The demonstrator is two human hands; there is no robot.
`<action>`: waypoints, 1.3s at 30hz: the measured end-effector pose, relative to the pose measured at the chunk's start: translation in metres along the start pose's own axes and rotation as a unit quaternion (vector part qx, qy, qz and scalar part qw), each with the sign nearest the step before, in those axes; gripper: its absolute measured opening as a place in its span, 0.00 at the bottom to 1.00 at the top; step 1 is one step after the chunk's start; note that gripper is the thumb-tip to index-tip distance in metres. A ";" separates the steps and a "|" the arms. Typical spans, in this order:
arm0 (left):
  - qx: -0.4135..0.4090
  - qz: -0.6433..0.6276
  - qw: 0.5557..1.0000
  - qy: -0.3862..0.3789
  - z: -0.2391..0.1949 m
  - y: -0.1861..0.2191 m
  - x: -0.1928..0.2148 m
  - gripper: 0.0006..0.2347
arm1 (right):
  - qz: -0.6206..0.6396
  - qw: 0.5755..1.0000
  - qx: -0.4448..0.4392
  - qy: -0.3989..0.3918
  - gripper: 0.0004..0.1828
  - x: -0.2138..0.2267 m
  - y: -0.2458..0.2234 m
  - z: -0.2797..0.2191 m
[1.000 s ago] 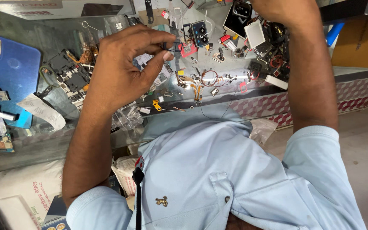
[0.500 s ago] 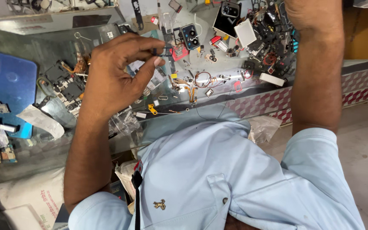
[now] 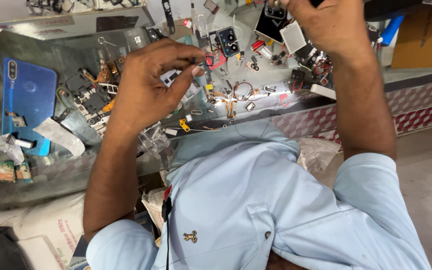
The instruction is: The person sorts and organizes various small electronic components on a glass counter. They pick up items such as circuit boards, wires, and connectors, inspect them, and place them into piles or a plastic container. The person repeatedly handles different parts, moving them around the workspace.
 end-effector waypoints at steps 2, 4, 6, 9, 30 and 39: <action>-0.002 -0.003 1.000 -0.004 -0.001 -0.001 0.000 0.09 | -0.006 1.000 -0.007 -0.015 0.06 -0.012 0.001 -0.001; -0.005 0.007 1.000 -0.003 0.000 -0.003 0.001 0.09 | -0.046 0.998 -0.044 -0.019 0.14 -0.020 0.011 -0.001; -0.004 0.013 1.000 -0.004 -0.001 -0.003 0.000 0.08 | -0.074 0.994 -0.077 -0.016 0.21 -0.025 0.021 -0.001; 0.000 0.012 1.000 -0.004 -0.001 -0.005 0.000 0.08 | -0.062 0.995 -0.077 -0.017 0.20 -0.029 0.030 -0.001; -0.033 0.002 0.999 0.029 0.000 -0.013 -0.016 0.07 | -0.089 0.951 0.297 0.002 0.09 -0.028 -0.062 -0.021; -0.127 0.108 0.984 0.061 -0.004 -0.002 -0.035 0.14 | -0.138 0.906 0.400 -0.036 0.11 -0.064 -0.091 -0.035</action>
Point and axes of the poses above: each hand's wrist, its own z-axis towards the middle knuckle, its own x-axis out of the back of the hand, y = z × x, the point moved 7 cm from there along z, towards the middle knuckle, and after that the axes turned 1 degree about x, right-handed, at the moved point
